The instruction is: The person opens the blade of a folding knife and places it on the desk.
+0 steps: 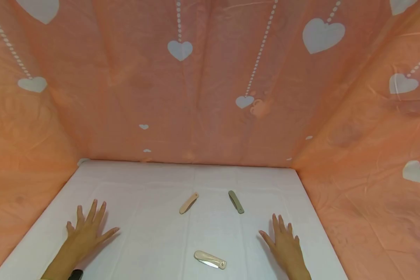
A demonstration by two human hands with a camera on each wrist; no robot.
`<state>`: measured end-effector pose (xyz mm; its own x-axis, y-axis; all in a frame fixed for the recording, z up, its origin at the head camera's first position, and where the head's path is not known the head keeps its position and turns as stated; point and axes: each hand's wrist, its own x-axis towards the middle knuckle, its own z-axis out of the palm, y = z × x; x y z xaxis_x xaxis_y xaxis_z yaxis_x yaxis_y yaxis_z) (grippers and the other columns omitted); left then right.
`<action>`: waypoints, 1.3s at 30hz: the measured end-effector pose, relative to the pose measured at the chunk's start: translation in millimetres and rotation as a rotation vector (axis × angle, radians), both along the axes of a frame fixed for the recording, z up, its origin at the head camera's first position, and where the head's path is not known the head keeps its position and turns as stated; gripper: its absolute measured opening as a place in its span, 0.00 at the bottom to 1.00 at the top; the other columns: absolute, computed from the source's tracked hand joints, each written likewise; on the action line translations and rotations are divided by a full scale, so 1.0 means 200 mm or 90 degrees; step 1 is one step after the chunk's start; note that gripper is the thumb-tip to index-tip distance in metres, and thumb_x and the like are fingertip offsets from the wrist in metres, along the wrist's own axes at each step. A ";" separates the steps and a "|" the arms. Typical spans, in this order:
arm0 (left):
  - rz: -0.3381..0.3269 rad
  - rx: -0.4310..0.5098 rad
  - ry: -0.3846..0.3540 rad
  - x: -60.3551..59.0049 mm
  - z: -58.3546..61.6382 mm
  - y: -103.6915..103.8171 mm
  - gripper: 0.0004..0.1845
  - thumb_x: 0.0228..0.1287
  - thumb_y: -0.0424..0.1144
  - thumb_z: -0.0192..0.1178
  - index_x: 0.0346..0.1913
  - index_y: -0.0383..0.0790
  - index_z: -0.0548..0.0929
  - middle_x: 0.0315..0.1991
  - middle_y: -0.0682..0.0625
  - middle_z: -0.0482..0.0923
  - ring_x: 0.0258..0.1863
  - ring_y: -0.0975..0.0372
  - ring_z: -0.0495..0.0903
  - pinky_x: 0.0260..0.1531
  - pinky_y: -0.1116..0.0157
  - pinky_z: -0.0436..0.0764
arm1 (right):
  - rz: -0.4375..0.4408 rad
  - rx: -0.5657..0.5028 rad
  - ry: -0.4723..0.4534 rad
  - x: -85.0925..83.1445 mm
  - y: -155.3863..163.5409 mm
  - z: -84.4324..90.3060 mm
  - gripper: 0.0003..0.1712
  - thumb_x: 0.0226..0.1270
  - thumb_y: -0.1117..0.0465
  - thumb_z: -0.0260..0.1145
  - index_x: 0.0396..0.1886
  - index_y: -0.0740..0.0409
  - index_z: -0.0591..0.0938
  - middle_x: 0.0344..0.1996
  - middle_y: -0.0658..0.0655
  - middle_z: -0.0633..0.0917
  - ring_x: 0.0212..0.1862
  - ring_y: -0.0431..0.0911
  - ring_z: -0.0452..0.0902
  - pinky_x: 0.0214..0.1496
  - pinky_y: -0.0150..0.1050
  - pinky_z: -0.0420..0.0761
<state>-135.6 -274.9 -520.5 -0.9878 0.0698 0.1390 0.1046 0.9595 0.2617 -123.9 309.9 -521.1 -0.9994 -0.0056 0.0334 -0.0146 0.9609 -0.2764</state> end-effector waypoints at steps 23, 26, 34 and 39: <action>-0.172 0.067 0.232 0.02 0.02 0.22 0.30 0.53 0.36 0.67 0.60 0.33 0.71 0.59 0.37 0.69 0.53 0.45 0.71 0.45 0.50 0.76 | -0.013 -0.090 0.083 0.12 -0.06 0.00 0.22 0.66 0.53 0.60 0.55 0.61 0.77 0.44 0.57 0.80 0.47 0.52 0.75 0.46 0.53 0.75; -0.187 0.065 0.251 0.01 0.01 0.26 0.26 0.54 0.35 0.65 0.57 0.33 0.74 0.54 0.39 0.72 0.52 0.48 0.72 0.47 0.53 0.75 | -0.027 -0.135 0.046 0.13 -0.09 0.00 0.19 0.65 0.56 0.62 0.52 0.61 0.79 0.33 0.49 0.79 0.35 0.42 0.76 0.38 0.41 0.77; -0.235 0.070 0.244 0.01 -0.01 0.43 0.19 0.55 0.37 0.66 0.51 0.38 0.80 0.49 0.49 0.76 0.46 0.58 0.75 0.44 0.61 0.78 | -0.035 -0.283 -0.044 0.15 -0.17 0.00 0.08 0.64 0.59 0.63 0.39 0.59 0.81 0.21 0.46 0.76 0.22 0.35 0.71 0.27 0.31 0.74; -0.277 0.092 0.242 -0.01 -0.01 0.53 0.17 0.54 0.36 0.67 0.49 0.41 0.82 0.46 0.54 0.77 0.43 0.62 0.76 0.40 0.65 0.79 | -0.005 -0.351 -0.080 0.18 -0.22 0.00 0.10 0.65 0.58 0.62 0.38 0.61 0.79 0.19 0.48 0.77 0.20 0.37 0.72 0.23 0.31 0.74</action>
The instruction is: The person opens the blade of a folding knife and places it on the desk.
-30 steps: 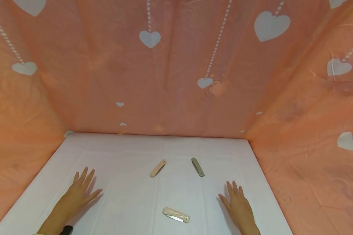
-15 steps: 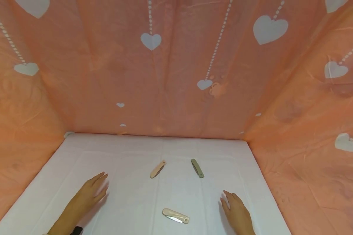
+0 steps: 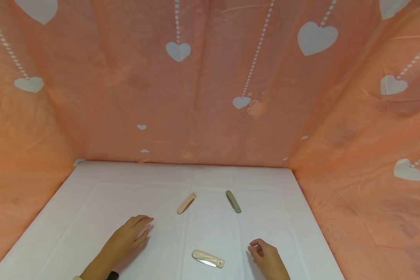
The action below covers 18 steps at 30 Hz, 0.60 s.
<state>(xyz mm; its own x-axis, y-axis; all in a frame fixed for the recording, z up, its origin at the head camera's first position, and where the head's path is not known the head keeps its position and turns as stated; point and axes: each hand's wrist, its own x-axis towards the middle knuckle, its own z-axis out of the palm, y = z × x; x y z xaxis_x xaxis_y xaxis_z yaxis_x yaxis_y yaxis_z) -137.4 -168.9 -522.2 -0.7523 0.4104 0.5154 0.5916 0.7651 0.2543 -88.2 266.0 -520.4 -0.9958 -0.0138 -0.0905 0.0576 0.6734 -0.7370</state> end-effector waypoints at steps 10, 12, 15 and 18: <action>-0.091 -0.015 -0.149 -0.01 0.03 0.26 0.13 0.63 0.39 0.59 0.50 0.43 0.80 0.47 0.55 0.76 0.46 0.62 0.75 0.44 0.64 0.78 | 0.046 -0.087 -0.076 0.02 -0.08 0.01 0.18 0.65 0.54 0.62 0.42 0.66 0.78 0.22 0.51 0.79 0.22 0.43 0.75 0.23 0.34 0.77; -0.117 -0.018 -0.171 -0.01 0.02 0.32 0.13 0.64 0.40 0.58 0.50 0.43 0.80 0.48 0.56 0.76 0.46 0.62 0.75 0.45 0.64 0.77 | 0.052 -0.090 -0.080 0.03 -0.09 0.01 0.19 0.64 0.54 0.63 0.43 0.67 0.77 0.23 0.51 0.79 0.23 0.44 0.75 0.23 0.34 0.78; -0.155 -0.025 -0.187 -0.01 0.02 0.41 0.13 0.65 0.42 0.58 0.50 0.43 0.80 0.48 0.56 0.75 0.46 0.63 0.74 0.45 0.65 0.77 | 0.062 -0.090 -0.078 0.03 -0.12 0.00 0.19 0.63 0.55 0.64 0.43 0.67 0.77 0.24 0.50 0.78 0.24 0.42 0.75 0.23 0.33 0.78; -0.186 -0.039 -0.200 -0.02 0.02 0.49 0.14 0.64 0.44 0.58 0.51 0.45 0.79 0.49 0.57 0.74 0.47 0.64 0.73 0.45 0.67 0.76 | 0.072 -0.088 -0.075 0.03 -0.15 -0.02 0.19 0.61 0.55 0.66 0.42 0.66 0.77 0.25 0.50 0.76 0.24 0.40 0.74 0.23 0.32 0.78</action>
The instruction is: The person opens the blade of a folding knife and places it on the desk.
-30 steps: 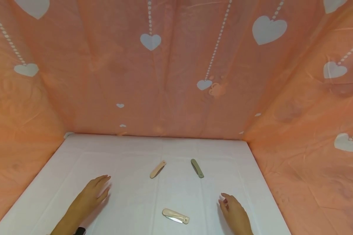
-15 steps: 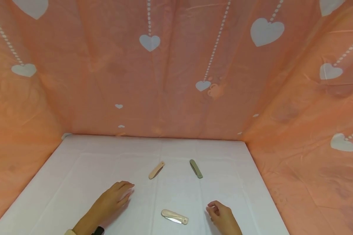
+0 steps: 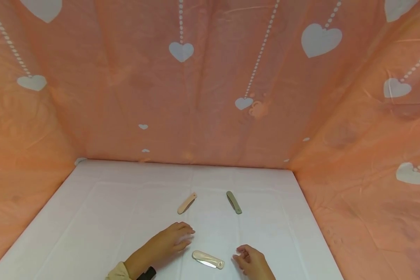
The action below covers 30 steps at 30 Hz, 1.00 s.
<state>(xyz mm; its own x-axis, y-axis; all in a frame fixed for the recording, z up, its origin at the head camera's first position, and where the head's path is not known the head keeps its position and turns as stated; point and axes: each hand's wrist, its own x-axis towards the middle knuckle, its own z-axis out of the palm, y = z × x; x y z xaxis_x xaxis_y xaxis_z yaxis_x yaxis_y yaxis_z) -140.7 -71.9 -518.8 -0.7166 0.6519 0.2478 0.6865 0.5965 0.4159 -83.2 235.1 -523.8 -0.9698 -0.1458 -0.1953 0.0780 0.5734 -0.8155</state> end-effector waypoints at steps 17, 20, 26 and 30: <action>-0.053 -0.039 -0.091 0.03 -0.05 0.17 0.17 0.61 0.51 0.59 0.50 0.48 0.81 0.45 0.63 0.74 0.45 0.69 0.69 0.44 0.72 0.73 | 0.076 0.018 0.039 -0.01 -0.14 -0.04 0.19 0.54 0.56 0.71 0.40 0.64 0.79 0.26 0.48 0.73 0.26 0.35 0.67 0.27 0.30 0.71; -0.068 -0.049 -0.084 0.04 -0.05 0.19 0.18 0.61 0.54 0.58 0.49 0.49 0.81 0.43 0.64 0.74 0.43 0.71 0.69 0.42 0.73 0.73 | 0.083 0.021 0.038 -0.02 -0.15 -0.04 0.18 0.54 0.57 0.71 0.39 0.64 0.79 0.26 0.49 0.73 0.26 0.35 0.67 0.27 0.30 0.70; -0.094 -0.054 -0.080 0.05 -0.04 0.21 0.17 0.59 0.55 0.58 0.47 0.51 0.82 0.41 0.65 0.74 0.41 0.72 0.69 0.40 0.75 0.72 | 0.105 0.011 0.041 -0.02 -0.17 -0.03 0.17 0.55 0.58 0.71 0.39 0.64 0.79 0.27 0.49 0.73 0.26 0.35 0.67 0.27 0.30 0.71; -0.113 -0.055 -0.076 0.05 -0.04 0.22 0.15 0.58 0.54 0.59 0.45 0.52 0.82 0.40 0.65 0.74 0.40 0.73 0.68 0.40 0.77 0.70 | 0.131 0.012 0.052 -0.03 -0.19 -0.02 0.18 0.55 0.56 0.70 0.40 0.63 0.79 0.27 0.49 0.73 0.26 0.35 0.67 0.27 0.30 0.71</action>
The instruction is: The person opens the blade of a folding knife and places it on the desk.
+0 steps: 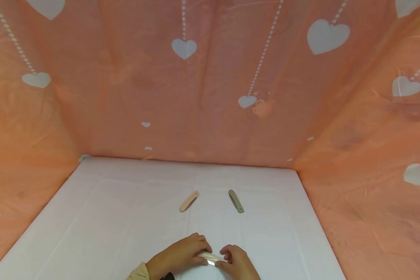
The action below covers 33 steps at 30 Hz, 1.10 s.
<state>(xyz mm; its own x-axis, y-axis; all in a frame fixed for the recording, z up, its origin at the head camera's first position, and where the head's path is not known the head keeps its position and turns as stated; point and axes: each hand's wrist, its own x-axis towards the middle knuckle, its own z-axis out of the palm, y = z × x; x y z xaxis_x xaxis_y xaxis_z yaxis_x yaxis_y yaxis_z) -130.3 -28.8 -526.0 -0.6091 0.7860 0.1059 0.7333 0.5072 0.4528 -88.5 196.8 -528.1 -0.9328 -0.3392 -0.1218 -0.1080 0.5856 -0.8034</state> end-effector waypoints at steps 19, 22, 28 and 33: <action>0.017 -0.033 -0.007 0.02 -0.01 0.03 0.10 0.53 0.47 0.66 0.38 0.55 0.80 0.33 0.67 0.69 0.33 0.75 0.65 0.34 0.78 0.68 | 0.022 0.002 -0.014 0.01 -0.04 0.01 0.10 0.53 0.64 0.71 0.31 0.58 0.77 0.25 0.49 0.73 0.27 0.37 0.66 0.27 0.30 0.70; 0.030 -0.042 -0.032 0.03 0.00 0.03 0.10 0.52 0.46 0.67 0.37 0.54 0.79 0.31 0.68 0.69 0.32 0.75 0.65 0.33 0.78 0.69 | 0.041 -0.009 -0.011 0.01 -0.04 0.00 0.10 0.53 0.65 0.71 0.31 0.58 0.76 0.25 0.48 0.74 0.26 0.36 0.67 0.27 0.30 0.71; 0.044 -0.042 -0.074 0.05 0.02 0.03 0.08 0.53 0.44 0.67 0.36 0.52 0.81 0.29 0.67 0.70 0.28 0.75 0.66 0.31 0.77 0.70 | 0.072 -0.035 0.019 0.01 -0.04 0.00 0.10 0.55 0.65 0.69 0.33 0.57 0.75 0.25 0.46 0.74 0.27 0.34 0.67 0.27 0.29 0.71; 0.066 -0.001 -0.100 0.04 0.05 0.01 0.05 0.57 0.45 0.64 0.36 0.52 0.83 0.29 0.67 0.72 0.28 0.76 0.68 0.31 0.76 0.71 | 0.038 -0.059 0.070 0.00 -0.04 0.03 0.10 0.55 0.66 0.70 0.34 0.57 0.76 0.26 0.46 0.75 0.29 0.34 0.69 0.29 0.30 0.74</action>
<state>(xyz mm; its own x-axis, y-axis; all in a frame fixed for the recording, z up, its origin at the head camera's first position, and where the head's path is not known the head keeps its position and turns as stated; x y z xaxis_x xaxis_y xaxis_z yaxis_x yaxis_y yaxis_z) -122.1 -27.0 -516.5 -0.6955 0.7185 0.0023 0.5980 0.5770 0.5563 -88.6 188.8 -521.8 -0.9167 -0.3993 0.0135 -0.2301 0.5000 -0.8349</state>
